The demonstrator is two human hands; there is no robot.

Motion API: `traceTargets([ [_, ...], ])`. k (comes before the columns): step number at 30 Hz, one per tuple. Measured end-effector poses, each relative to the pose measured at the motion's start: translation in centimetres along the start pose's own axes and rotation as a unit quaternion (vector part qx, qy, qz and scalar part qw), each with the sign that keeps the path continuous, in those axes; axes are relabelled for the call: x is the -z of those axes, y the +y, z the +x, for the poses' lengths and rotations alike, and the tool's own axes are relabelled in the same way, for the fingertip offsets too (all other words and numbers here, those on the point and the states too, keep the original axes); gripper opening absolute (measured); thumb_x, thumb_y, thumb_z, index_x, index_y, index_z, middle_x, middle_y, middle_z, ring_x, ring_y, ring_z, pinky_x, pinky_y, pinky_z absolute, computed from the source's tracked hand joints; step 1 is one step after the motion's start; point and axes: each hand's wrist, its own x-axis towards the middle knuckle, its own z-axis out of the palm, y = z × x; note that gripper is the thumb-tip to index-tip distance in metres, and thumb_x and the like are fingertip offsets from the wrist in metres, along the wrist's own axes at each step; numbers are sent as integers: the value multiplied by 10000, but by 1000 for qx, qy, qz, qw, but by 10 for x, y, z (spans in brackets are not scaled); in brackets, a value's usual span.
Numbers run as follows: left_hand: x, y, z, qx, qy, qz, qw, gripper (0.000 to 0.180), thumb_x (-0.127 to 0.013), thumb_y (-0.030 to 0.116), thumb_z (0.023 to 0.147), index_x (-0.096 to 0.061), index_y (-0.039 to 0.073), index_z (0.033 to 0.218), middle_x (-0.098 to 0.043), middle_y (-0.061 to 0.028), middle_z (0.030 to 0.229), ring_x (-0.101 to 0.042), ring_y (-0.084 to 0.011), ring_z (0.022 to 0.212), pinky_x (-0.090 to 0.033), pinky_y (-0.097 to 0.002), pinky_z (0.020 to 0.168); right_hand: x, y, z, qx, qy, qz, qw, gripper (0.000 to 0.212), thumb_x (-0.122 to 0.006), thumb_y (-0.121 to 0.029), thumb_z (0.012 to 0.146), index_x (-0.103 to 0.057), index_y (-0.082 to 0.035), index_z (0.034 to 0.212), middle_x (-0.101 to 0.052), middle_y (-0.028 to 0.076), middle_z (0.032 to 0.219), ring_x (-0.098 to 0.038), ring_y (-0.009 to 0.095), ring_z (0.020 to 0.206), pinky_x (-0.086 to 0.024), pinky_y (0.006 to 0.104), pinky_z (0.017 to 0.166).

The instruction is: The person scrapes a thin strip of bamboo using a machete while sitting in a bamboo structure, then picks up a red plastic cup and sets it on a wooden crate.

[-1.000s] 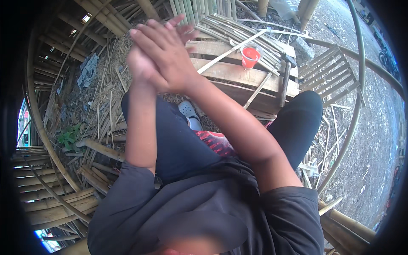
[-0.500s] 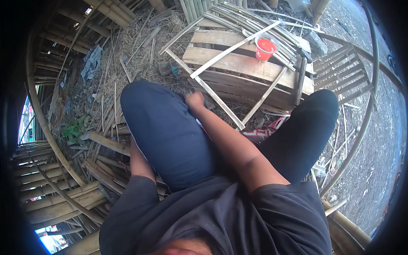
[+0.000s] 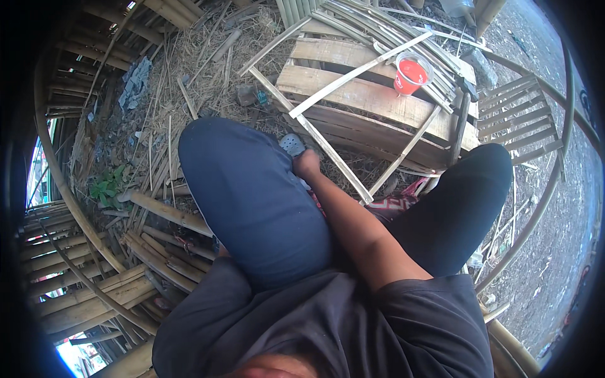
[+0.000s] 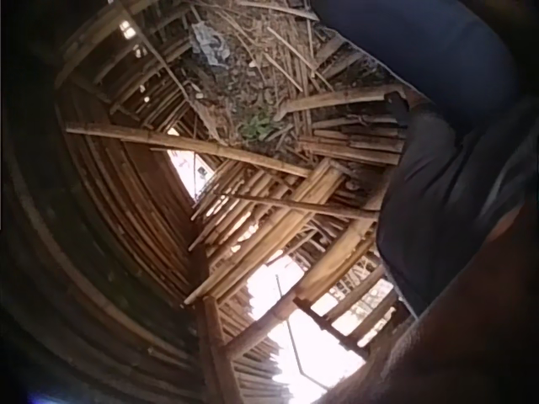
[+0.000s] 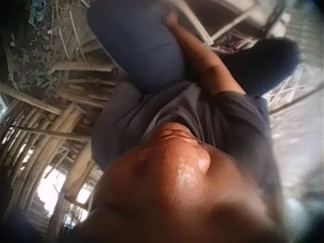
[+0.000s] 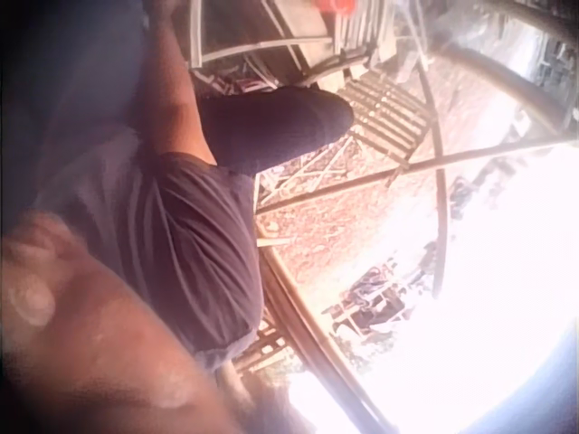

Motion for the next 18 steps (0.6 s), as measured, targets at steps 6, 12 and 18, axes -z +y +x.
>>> traceTargets([
  [6,-5,0,-3,5,5,5,1000,592,-440,424,1022,-392,51,1480,-498,-139,1443,-482,-267,1330,-367,-390,1093,3,6,10,9,-28,-36,999,353,-690,-301,860,-706,35,968,-691,252,1063,-671,373,1034,-537,441,874],
  [12,4,-15,-7,17,16,0,1000,588,-443,420,1021,-395,52,1478,-502,-138,1437,-484,-264,1328,-370,-391,1091,-5,-13,11,-49,-31,108,993,427,-621,-341,904,-690,53,1053,-681,249,1118,-657,381,1069,-523,433,906],
  [18,12,4,-8,-2,5,-16,1000,584,-447,415,1021,-398,53,1476,-506,-136,1432,-487,-261,1327,-372,-391,1090,-29,35,45,23,-35,50,998,555,-510,-438,941,-668,57,1136,-639,264,1221,-597,390,1187,-457,435,1010],
])
